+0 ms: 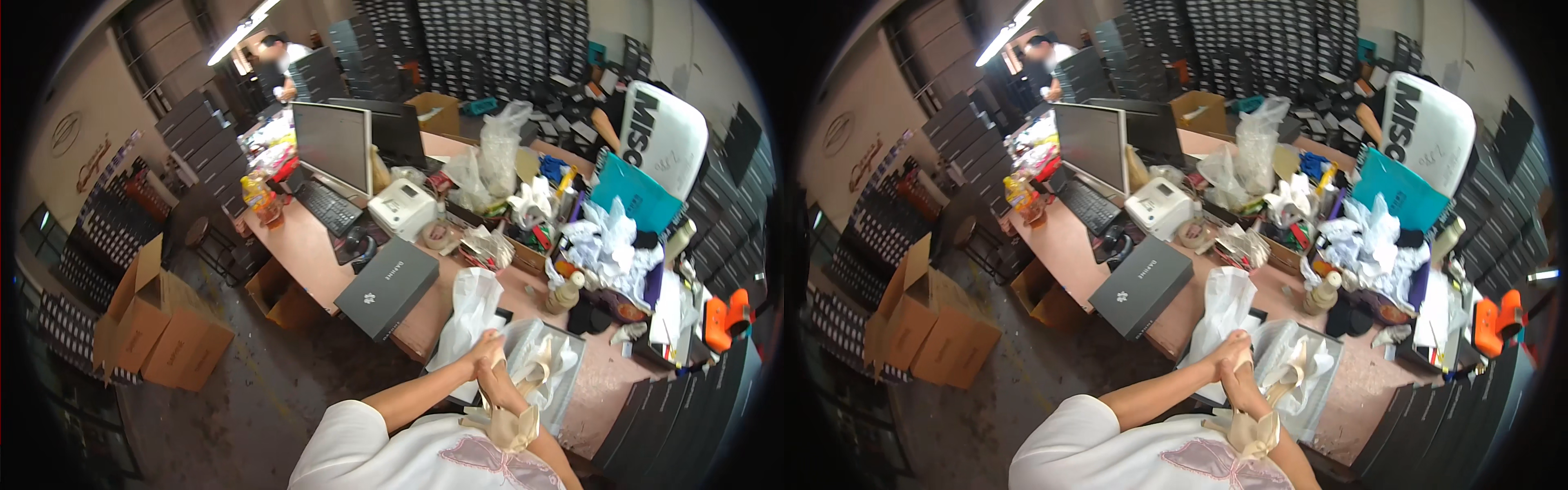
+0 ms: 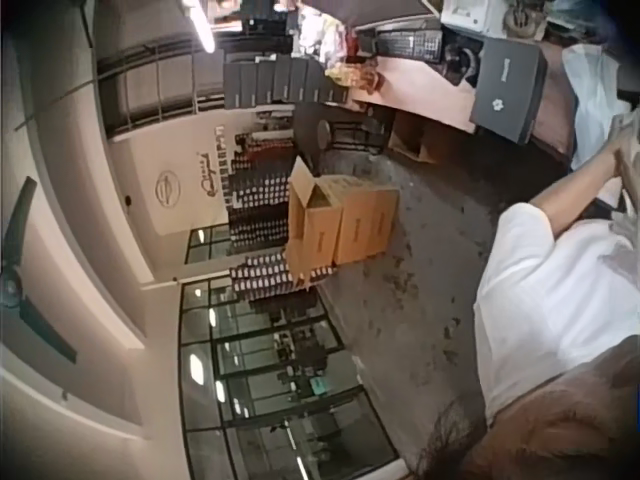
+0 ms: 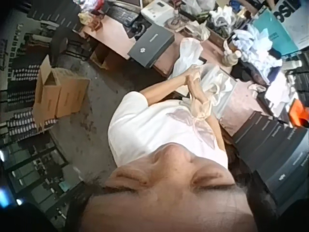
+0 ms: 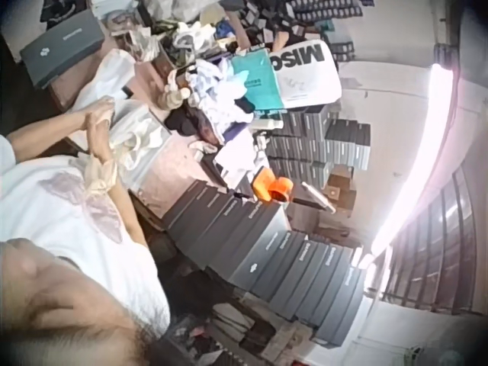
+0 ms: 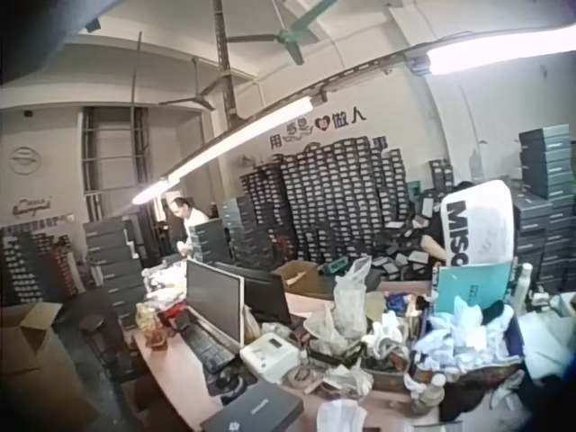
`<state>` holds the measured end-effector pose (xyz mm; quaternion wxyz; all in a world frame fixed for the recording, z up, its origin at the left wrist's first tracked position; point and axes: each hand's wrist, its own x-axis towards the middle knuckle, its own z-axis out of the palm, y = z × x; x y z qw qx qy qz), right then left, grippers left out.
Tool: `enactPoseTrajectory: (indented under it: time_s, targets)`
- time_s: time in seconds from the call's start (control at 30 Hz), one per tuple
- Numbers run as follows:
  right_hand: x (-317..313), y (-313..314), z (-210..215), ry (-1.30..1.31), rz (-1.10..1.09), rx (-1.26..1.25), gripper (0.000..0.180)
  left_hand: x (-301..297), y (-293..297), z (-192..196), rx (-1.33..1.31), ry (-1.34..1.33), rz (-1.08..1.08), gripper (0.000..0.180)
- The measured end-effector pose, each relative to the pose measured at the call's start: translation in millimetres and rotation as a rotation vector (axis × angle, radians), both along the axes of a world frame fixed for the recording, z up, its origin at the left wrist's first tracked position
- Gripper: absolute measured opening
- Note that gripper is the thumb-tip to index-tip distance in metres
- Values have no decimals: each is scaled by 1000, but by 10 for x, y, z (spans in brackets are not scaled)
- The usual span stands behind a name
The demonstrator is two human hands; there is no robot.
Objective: Inspecting and packaging high-heeled shoes into boxes with tissue paper.
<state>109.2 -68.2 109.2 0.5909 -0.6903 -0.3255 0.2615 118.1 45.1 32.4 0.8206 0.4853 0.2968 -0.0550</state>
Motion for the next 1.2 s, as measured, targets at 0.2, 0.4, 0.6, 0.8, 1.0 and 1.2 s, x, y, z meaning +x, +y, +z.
enactPoseTrajectory:
  time_s: [0.2,0.4,0.6,0.8,1.0,1.2]
  targets:
    - [61,-63,-38,-75,-114,-83,60,10,79,29,-88,-125,-140,42]
    - [125,-284,385,-89,-52,-438,54,-506,-513,744,-326,-68,50,62]
    - [-211,-655,283,67,70,6,48,-598,-305,585,-149,147,20,79]
    - [-79,-1227,-149,315,-199,-286,27,-595,-231,614,-412,61,-1,77]
    - [517,-1006,-804,-326,-309,-483,25,-774,-288,652,-429,137,-104,72]
    - [393,-1122,-333,-264,-543,-320,13,-680,-253,569,-459,125,11,71]
